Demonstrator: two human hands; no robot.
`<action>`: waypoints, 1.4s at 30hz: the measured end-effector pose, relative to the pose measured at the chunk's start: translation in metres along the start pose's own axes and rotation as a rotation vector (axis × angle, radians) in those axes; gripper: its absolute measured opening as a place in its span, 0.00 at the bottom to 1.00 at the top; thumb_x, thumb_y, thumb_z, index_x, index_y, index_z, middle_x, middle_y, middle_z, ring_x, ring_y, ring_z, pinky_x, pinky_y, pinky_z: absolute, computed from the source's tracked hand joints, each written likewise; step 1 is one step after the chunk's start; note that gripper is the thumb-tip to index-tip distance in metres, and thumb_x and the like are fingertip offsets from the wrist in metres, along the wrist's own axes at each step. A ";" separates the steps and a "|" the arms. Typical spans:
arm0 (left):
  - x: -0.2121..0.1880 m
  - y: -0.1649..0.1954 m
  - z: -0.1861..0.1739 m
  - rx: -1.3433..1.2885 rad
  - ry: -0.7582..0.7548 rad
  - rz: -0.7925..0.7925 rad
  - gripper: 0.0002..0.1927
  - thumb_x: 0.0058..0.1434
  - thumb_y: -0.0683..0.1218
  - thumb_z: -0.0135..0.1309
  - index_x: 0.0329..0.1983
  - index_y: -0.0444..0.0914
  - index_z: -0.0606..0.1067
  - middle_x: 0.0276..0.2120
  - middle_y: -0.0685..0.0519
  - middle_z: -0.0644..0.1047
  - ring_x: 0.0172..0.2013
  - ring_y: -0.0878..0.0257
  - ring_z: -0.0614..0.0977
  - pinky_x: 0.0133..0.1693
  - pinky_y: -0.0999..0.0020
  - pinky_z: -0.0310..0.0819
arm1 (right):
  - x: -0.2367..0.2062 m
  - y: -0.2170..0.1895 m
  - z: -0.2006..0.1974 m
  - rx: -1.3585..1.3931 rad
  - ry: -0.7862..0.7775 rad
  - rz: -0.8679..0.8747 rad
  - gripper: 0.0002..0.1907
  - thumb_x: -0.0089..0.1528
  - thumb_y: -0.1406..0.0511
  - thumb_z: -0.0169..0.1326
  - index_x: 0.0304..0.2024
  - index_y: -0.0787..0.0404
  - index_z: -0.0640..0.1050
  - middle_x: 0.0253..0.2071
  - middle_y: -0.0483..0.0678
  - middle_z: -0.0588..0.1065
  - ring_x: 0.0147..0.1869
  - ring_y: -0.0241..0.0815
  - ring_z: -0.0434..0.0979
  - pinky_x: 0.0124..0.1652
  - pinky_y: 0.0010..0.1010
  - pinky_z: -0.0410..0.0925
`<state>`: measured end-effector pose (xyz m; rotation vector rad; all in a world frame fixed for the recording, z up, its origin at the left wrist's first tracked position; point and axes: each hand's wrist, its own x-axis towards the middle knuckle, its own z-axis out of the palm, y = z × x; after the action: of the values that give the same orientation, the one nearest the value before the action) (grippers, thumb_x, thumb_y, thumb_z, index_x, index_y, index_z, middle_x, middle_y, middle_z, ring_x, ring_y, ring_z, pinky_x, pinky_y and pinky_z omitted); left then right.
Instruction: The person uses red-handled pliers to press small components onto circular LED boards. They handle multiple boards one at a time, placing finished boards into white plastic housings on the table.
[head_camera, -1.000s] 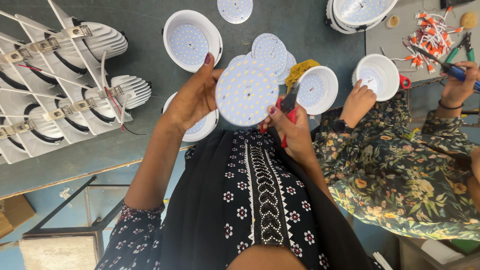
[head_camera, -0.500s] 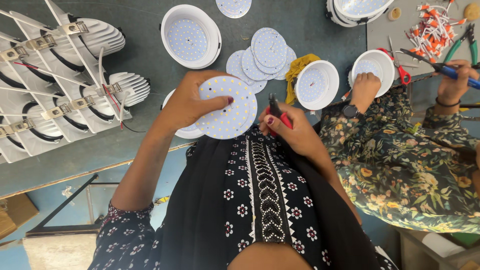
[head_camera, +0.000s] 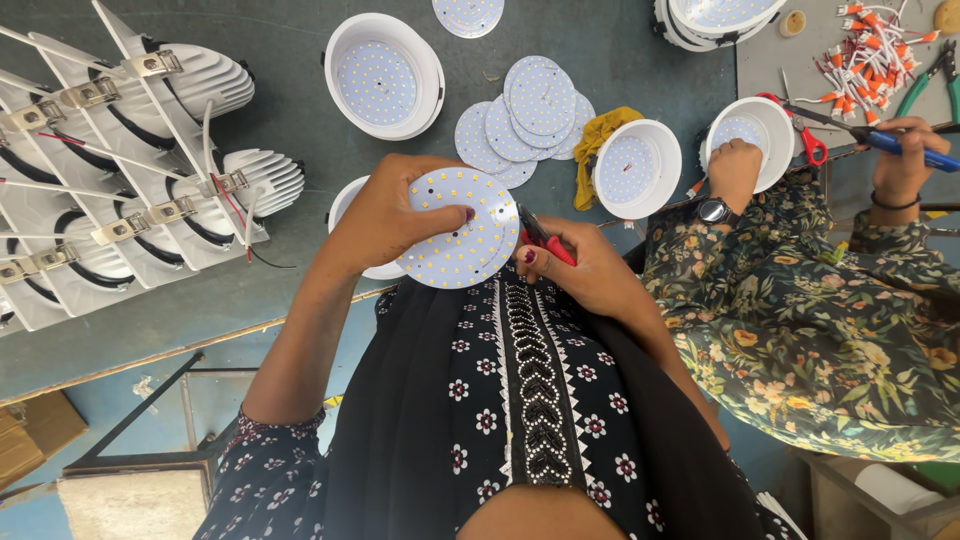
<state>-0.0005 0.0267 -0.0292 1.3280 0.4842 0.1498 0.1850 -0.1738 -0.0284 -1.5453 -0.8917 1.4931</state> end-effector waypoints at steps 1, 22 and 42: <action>0.000 0.001 0.000 -0.005 -0.003 -0.003 0.18 0.55 0.42 0.61 0.47 0.29 0.80 0.37 0.51 0.84 0.35 0.70 0.82 0.39 0.73 0.80 | 0.000 -0.001 0.001 -0.006 0.006 -0.002 0.22 0.67 0.52 0.54 0.44 0.67 0.77 0.33 0.44 0.77 0.38 0.32 0.76 0.42 0.26 0.71; -0.003 0.009 -0.003 0.108 -0.013 -0.082 0.16 0.52 0.44 0.60 0.41 0.30 0.82 0.32 0.51 0.84 0.31 0.69 0.83 0.35 0.72 0.78 | -0.002 -0.017 0.011 -0.350 0.126 0.005 0.22 0.61 0.52 0.58 0.43 0.65 0.79 0.24 0.45 0.74 0.28 0.33 0.67 0.31 0.29 0.66; -0.002 0.009 0.000 0.122 0.007 -0.078 0.17 0.52 0.44 0.61 0.42 0.29 0.81 0.33 0.50 0.84 0.32 0.69 0.83 0.35 0.73 0.79 | -0.004 -0.024 0.014 -0.427 0.168 0.004 0.23 0.62 0.50 0.58 0.38 0.64 0.78 0.21 0.49 0.71 0.25 0.36 0.65 0.29 0.32 0.64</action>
<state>-0.0005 0.0281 -0.0199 1.4257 0.5575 0.0606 0.1715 -0.1657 -0.0047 -1.9458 -1.1590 1.2012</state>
